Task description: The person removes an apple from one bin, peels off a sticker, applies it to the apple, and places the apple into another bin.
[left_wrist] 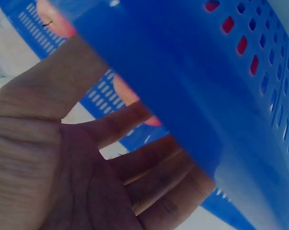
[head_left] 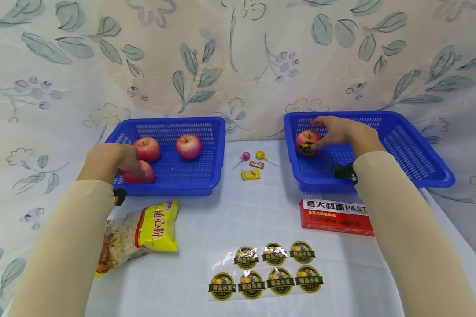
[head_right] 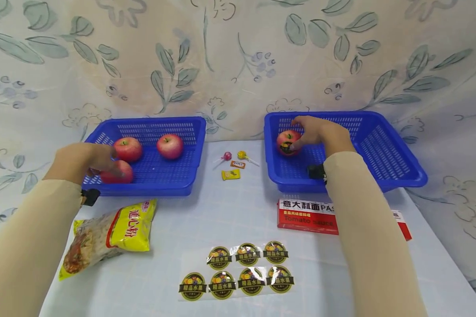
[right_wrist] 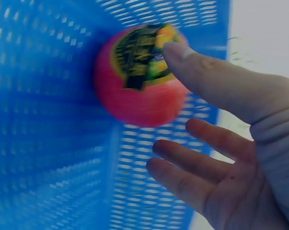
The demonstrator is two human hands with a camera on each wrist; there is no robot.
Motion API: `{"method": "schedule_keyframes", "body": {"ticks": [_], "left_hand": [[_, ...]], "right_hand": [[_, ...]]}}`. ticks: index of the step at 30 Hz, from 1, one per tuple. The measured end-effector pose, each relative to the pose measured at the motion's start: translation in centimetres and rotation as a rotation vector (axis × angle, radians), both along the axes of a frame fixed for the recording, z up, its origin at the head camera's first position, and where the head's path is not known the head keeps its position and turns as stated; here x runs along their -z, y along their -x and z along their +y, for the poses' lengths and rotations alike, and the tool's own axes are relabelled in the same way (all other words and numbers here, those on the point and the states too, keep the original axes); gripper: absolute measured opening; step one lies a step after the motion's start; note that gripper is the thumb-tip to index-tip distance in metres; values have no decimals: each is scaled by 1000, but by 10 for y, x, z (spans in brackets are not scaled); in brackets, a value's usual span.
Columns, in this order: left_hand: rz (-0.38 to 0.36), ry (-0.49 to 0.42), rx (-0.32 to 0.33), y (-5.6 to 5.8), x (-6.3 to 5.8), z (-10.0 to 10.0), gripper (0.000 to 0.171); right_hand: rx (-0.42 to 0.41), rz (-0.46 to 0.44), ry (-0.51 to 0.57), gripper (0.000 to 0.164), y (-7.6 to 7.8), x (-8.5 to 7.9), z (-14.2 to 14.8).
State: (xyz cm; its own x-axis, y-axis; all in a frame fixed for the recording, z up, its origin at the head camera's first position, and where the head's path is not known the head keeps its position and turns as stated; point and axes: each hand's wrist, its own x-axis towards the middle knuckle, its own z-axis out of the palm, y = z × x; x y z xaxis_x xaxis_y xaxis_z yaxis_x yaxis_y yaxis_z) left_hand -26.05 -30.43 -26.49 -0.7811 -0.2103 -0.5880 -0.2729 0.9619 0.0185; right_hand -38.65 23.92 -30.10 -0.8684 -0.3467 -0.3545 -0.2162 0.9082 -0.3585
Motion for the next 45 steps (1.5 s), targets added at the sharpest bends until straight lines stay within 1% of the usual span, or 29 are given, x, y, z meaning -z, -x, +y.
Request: {"method": "schedule_keyframes", "body": {"ticks": [1, 3, 4, 6, 7, 8, 9, 11, 13, 14, 16, 17, 19, 20, 21, 22, 24, 26, 28, 32, 33, 35, 37, 39, 42, 45], "left_hand": [[3, 7, -28, -1, 0, 1, 93], [15, 8, -119, -2, 0, 3, 91], [14, 11, -148, -3, 1, 3, 90], [16, -21, -259, -4, 2, 5, 92], [13, -35, -299, -5, 3, 5, 92], [12, -51, -330, -6, 4, 6, 93], [6, -64, -336, -6, 6, 5, 95], [-8, -88, -295, -6, 9, 2, 92], [-21, -73, -190, -4, 12, -2, 88], [-25, -73, -151, -3, 14, -4, 89], [-34, -62, -50, 0, 16, -9, 88], [-31, -53, -15, 0, 16, -10, 88], [-1, -31, 59, 0, 16, -11, 86], [24, -14, 102, -2, 15, -11, 90], [56, 7, 144, -3, 13, -9, 93], [99, 23, 173, -5, 10, -7, 94], [189, 42, 219, -10, 5, -1, 97], [274, 26, 237, -14, -3, 7, 99], [351, -6, 257, -18, -9, 15, 92], [475, -49, 352, -28, -21, 34, 86], [498, -59, 372, -32, -24, 41, 88], [543, -78, 416, -39, -28, 55, 86], [574, -112, 437, -46, -29, 70, 86], [602, -145, 463, -53, -27, 84, 85], [648, -204, 517, -62, -20, 102, 84], [680, -274, 578, -69, -12, 118, 83]], "right_hand": [[-11, 6, -10, 93, -3, -5, -1], [-36, 20, -25, 92, -9, -15, -5], [-52, 27, -29, 91, -13, -19, -7], [-78, 42, -32, 90, -21, -27, -12], [-96, 52, -32, 89, -25, -30, -14], [-113, 66, -32, 88, -29, -33, -17], [-132, 79, -31, 87, -34, -35, -19], [-162, 106, -28, 84, -43, -39, -22], [-177, 126, -23, 83, -52, -41, -25], [-178, 133, -22, 82, -56, -41, -27], [-179, 145, -20, 82, -65, -42, -29], [-182, 155, -16, 80, -70, -42, -31], [-191, 176, -8, 79, -79, -42, -32], [-197, 185, -1, 77, -83, -41, -33], [-202, 196, 7, 77, -88, -41, -34], [-208, 206, 19, 75, -93, -40, -35], [-222, 226, 41, 74, -102, -40, -36], [-236, 242, 63, 72, -110, -40, -38], [-255, 262, 92, 70, -117, -39, -40], [-295, 292, 172, 66, -128, -32, -45], [-307, 300, 195, 65, -130, -30, -46], [-329, 314, 229, 63, -134, -24, -49], [-360, 322, 271, 61, -138, -20, -51], [-380, 326, 308, 61, -143, -14, -54], [-404, 305, 383, 60, -151, -6, -59], [-398, 268, 436, 63, -160, 1, -65]]}}
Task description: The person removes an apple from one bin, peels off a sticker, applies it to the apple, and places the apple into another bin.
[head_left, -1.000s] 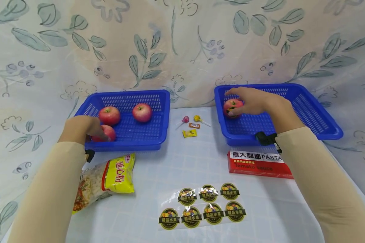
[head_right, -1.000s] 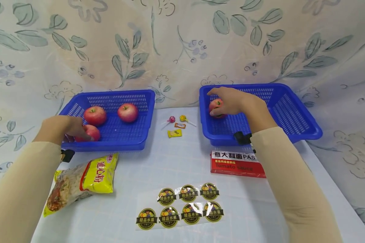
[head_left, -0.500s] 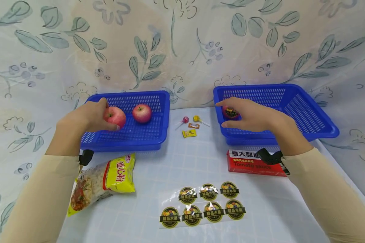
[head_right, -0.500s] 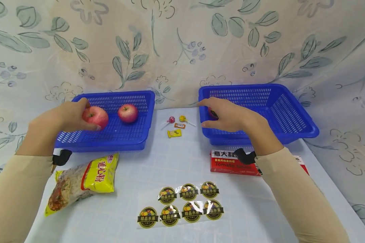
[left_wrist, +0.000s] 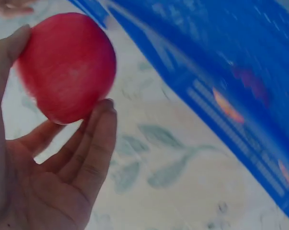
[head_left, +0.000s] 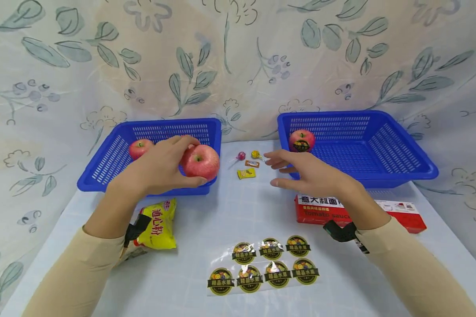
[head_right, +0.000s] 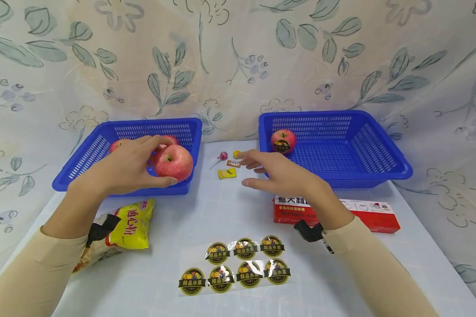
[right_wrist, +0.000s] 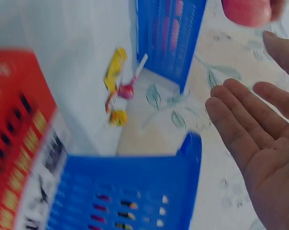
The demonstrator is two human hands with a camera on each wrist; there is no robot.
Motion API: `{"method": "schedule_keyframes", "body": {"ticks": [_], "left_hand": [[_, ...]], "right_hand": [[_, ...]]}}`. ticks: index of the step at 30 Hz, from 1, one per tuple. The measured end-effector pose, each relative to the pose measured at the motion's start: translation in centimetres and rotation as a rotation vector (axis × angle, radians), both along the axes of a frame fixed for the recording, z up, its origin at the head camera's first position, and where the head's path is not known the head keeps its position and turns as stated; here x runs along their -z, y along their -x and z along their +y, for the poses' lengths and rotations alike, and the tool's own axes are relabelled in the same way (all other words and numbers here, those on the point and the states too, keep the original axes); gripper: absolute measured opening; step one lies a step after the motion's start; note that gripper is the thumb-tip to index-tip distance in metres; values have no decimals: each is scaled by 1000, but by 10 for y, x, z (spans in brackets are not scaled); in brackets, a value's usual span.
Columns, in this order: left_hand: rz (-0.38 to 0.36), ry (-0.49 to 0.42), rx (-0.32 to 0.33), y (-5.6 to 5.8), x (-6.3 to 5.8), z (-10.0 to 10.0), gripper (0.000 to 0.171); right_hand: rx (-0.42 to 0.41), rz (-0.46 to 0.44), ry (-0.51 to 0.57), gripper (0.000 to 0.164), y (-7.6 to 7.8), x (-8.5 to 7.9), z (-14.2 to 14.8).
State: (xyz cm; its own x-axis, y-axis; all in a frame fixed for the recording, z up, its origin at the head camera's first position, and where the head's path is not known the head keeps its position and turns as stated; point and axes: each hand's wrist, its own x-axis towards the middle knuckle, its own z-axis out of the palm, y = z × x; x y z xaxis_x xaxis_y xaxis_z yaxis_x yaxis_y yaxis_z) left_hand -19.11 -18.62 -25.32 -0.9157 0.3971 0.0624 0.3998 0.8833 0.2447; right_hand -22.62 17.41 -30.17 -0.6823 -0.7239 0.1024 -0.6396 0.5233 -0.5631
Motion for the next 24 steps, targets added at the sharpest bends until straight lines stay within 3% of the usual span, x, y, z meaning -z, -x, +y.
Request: {"method": "schedule_keyframes", "body": {"ticks": [5, 10, 14, 18, 24], "left_hand": [[-14, -72, 121, -9, 12, 28, 83], [-38, -89, 176, -15, 25, 50, 81], [-46, -87, 230, -18, 35, 64, 79], [-61, -81, 269, -18, 44, 76, 80], [-95, -93, 258, -15, 59, 87, 81]], "right_hand": [[-2, -70, 68, 67, -15, 11, -7], [-33, -143, 162, 61, -24, 21, -13], [-36, -173, 179, 59, -28, 31, -13], [0, -155, 172, 57, -32, 39, -12], [52, -94, 135, 54, -33, 45, -10]]}}
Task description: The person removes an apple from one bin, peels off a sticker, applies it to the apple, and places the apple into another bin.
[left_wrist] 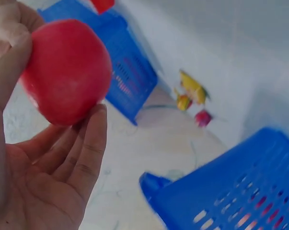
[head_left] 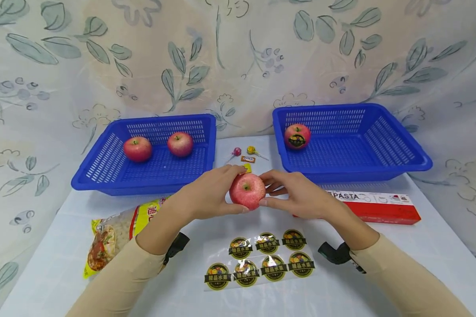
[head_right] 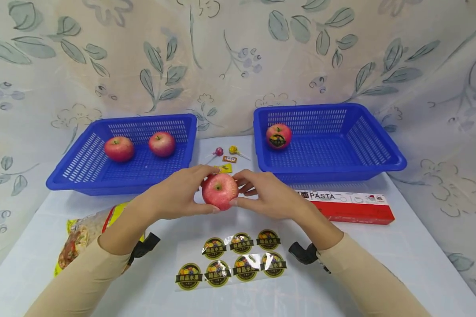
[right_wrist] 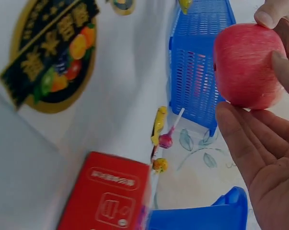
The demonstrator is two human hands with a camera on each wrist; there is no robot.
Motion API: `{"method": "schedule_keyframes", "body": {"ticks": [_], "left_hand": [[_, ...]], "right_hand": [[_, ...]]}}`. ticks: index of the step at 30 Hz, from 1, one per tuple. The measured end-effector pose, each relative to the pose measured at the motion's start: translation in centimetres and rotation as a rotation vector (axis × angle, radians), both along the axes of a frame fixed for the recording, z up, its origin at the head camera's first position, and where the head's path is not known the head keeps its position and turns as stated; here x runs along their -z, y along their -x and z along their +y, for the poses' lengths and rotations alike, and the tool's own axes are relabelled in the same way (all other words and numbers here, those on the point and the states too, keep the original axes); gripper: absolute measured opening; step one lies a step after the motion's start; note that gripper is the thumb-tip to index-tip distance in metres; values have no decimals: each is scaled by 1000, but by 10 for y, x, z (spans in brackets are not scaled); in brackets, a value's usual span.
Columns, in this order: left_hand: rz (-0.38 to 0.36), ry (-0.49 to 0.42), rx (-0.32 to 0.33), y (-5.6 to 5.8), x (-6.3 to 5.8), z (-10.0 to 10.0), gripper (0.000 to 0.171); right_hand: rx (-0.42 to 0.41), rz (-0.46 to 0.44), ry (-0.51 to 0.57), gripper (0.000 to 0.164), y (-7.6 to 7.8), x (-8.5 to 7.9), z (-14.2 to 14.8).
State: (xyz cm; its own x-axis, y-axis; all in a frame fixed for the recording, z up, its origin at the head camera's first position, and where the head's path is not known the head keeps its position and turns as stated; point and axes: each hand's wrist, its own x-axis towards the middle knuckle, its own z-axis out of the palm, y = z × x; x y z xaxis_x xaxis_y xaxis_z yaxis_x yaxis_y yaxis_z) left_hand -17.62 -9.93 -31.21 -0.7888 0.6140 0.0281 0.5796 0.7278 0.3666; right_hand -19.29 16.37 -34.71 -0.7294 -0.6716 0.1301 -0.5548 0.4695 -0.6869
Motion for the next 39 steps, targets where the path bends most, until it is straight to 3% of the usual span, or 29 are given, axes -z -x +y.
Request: {"method": "schedule_keyframes", "body": {"ticks": [16, 21, 26, 31, 35, 39], "left_hand": [[-72, 92, 31, 7, 44, 7, 80], [-68, 101, 31, 9, 50, 8, 82], [-78, 111, -3, 7, 51, 7, 89], [-56, 95, -54, -3, 45, -2, 83], [-47, 115, -93, -21, 41, -11, 53], [-118, 162, -72, -37, 42, -20, 37]], "right_hand": [[-19, 17, -103, 41, 5, 29, -5], [4, 37, -170, 43, 4, 28, -5], [94, 83, -225, 44, -4, 24, -2], [142, 120, -242, 29, -15, 20, 2], [31, 103, -217, 16, -22, 20, 3], [-99, 81, -194, 9, -28, 21, 0]]}}
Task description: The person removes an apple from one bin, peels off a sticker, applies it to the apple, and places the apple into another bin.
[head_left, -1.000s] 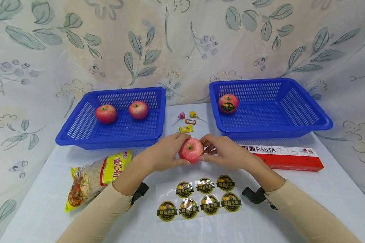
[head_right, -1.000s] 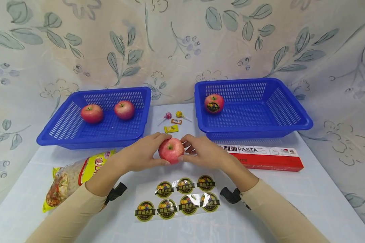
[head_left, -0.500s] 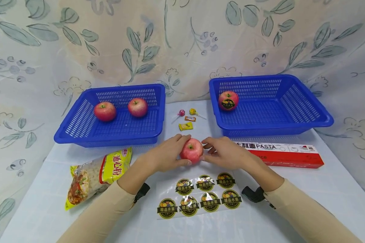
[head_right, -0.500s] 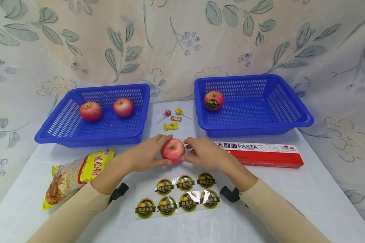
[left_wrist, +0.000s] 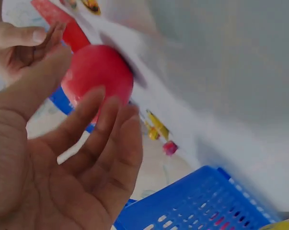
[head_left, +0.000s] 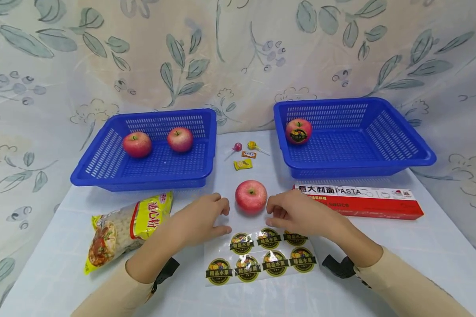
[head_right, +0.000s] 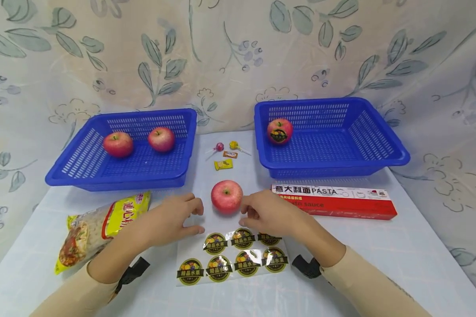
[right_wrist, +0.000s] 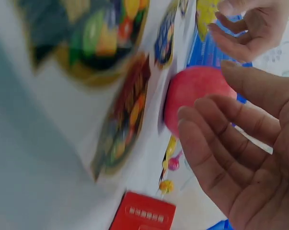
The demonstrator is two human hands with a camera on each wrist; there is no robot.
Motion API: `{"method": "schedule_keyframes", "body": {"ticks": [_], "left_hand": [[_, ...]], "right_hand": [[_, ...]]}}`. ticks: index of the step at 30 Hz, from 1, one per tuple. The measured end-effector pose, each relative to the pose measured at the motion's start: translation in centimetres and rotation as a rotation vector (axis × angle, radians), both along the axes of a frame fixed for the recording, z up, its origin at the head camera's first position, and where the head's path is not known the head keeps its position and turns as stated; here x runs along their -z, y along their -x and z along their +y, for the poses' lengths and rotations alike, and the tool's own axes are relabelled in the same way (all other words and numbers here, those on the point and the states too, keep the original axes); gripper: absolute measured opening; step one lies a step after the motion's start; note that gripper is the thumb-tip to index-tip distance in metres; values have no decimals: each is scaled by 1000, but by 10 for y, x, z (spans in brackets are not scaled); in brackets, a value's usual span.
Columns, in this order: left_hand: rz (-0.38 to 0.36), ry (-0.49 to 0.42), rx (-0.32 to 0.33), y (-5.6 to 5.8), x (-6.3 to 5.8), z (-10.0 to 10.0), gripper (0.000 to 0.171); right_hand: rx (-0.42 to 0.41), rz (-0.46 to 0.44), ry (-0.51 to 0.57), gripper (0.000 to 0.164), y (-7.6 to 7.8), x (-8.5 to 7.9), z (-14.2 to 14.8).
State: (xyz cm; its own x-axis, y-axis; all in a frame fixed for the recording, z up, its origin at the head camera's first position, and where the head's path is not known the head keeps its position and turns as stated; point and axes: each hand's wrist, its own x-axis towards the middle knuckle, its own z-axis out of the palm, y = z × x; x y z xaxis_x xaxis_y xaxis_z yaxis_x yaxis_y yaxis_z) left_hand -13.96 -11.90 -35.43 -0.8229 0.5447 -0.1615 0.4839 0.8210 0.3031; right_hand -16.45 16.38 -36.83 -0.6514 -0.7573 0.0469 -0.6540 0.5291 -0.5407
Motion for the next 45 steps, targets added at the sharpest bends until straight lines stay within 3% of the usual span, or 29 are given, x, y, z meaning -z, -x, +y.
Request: {"method": "schedule_keyframes", "body": {"ticks": [4, 9, 15, 20, 29, 40, 45], "left_hand": [[-82, 31, 5, -9, 6, -2, 39], [-76, 106, 11, -15, 15, 4, 45], [-48, 120, 50, -17, 23, 8, 36], [-69, 62, 60, -18, 25, 7, 32], [-56, -9, 62, -18, 27, 2, 32], [-34, -14, 51, -20, 32, -3, 41], [-47, -17, 79, -19, 32, -3, 35]], "right_hand": [[-132, -43, 13, 12, -5, 3, -7], [-234, -21, -33, 20, -11, 6, -20], [-229, -23, -97, 25, -15, 10, -31], [-202, 20, -106, 27, -15, 14, -38], [-179, 70, -96, 14, -13, 21, -46], [-203, 19, -45, 9, -12, 26, -54], [-199, -39, -28, 10, -12, 23, -48]]}}
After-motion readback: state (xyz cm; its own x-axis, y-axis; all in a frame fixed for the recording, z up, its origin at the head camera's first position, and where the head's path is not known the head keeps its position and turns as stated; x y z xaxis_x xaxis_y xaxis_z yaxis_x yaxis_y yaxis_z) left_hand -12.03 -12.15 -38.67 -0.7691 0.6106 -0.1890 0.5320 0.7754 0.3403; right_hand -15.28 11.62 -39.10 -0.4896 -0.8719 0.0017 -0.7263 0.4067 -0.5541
